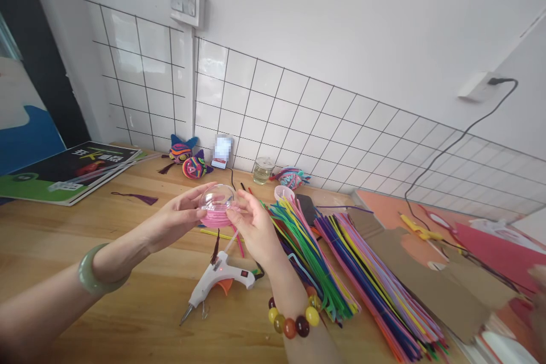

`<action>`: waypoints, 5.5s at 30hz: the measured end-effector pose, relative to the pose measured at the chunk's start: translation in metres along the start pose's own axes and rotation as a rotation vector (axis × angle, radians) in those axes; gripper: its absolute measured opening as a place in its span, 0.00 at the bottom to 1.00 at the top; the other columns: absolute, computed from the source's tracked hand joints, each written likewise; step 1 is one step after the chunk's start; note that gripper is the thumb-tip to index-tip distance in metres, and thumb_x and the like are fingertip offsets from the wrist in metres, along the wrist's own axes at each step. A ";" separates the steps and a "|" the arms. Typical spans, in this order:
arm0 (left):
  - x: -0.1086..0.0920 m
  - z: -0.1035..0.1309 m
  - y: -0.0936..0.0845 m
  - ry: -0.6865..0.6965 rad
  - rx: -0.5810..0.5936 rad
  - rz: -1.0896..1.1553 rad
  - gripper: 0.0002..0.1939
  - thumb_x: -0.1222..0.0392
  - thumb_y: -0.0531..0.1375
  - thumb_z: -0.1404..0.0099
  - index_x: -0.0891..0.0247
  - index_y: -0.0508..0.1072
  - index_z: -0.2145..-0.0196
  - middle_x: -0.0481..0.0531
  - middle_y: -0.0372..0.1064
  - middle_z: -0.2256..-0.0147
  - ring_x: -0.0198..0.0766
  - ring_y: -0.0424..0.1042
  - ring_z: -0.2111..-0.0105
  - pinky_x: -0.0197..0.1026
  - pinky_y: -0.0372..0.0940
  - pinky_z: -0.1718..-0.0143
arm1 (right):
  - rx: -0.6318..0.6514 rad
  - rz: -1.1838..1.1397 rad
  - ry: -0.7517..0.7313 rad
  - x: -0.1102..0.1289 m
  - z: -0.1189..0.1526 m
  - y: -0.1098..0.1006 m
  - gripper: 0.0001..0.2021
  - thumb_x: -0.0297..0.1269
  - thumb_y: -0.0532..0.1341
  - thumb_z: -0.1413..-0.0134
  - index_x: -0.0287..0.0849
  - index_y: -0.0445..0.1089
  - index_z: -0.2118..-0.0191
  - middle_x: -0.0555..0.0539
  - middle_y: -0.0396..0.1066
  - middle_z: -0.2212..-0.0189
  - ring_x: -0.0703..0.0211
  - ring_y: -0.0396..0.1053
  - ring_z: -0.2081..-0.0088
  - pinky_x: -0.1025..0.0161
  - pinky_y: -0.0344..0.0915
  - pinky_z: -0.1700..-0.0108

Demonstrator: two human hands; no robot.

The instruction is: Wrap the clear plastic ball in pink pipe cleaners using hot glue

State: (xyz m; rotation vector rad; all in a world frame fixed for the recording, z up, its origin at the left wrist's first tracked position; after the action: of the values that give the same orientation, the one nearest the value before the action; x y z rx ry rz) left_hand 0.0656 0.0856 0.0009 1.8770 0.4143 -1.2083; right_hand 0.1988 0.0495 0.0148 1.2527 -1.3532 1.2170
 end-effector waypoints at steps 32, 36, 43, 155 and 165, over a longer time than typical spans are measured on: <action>-0.008 0.004 -0.003 0.023 -0.165 -0.379 0.46 0.55 0.70 0.47 0.61 0.55 0.34 0.64 0.62 0.38 0.58 0.66 0.42 0.55 0.64 0.45 | -0.041 0.236 -0.159 0.011 0.010 0.015 0.28 0.46 0.61 0.40 0.45 0.57 0.37 0.39 0.67 0.44 0.50 0.71 0.47 0.54 0.70 0.47; -0.005 0.002 -0.012 0.009 -0.186 -0.364 0.47 0.52 0.70 0.46 0.62 0.55 0.34 0.65 0.65 0.41 0.57 0.66 0.42 0.54 0.62 0.44 | -0.047 0.238 -0.158 0.015 0.009 0.010 0.28 0.47 0.60 0.40 0.43 0.58 0.38 0.39 0.69 0.46 0.51 0.73 0.49 0.53 0.69 0.47; 0.005 -0.002 -0.013 -0.051 -0.147 -0.154 0.43 0.48 0.69 0.46 0.63 0.59 0.37 0.66 0.69 0.45 0.57 0.69 0.45 0.53 0.63 0.47 | -0.058 0.139 -0.140 0.022 0.012 0.004 0.25 0.50 0.59 0.39 0.42 0.61 0.41 0.39 0.73 0.48 0.52 0.72 0.47 0.55 0.69 0.45; -0.015 0.004 -0.006 0.052 -0.171 -0.446 0.44 0.53 0.70 0.51 0.62 0.59 0.39 0.65 0.68 0.44 0.57 0.72 0.48 0.54 0.69 0.49 | 0.027 -0.063 -0.047 0.006 0.010 0.027 0.29 0.39 0.66 0.49 0.44 0.59 0.42 0.40 0.64 0.41 0.52 0.70 0.45 0.53 0.68 0.43; -0.019 0.004 -0.001 0.103 -0.136 -0.458 0.42 0.54 0.71 0.50 0.61 0.60 0.40 0.64 0.70 0.45 0.56 0.73 0.49 0.53 0.71 0.52 | -0.004 -0.039 -0.110 0.007 0.008 0.027 0.25 0.45 0.65 0.45 0.45 0.60 0.44 0.42 0.67 0.44 0.53 0.72 0.48 0.57 0.72 0.49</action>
State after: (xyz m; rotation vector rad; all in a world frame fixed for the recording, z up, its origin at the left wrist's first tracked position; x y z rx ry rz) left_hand 0.0537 0.0858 0.0164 1.7836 0.9995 -1.3379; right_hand 0.1711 0.0407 0.0181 1.3533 -1.4028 1.1320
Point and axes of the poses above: each hand's wrist, its own z-axis away from the middle knuckle, its own y-axis out of the palm, x = y × z, the point moved 10 cm from there along -z, towards the middle knuckle
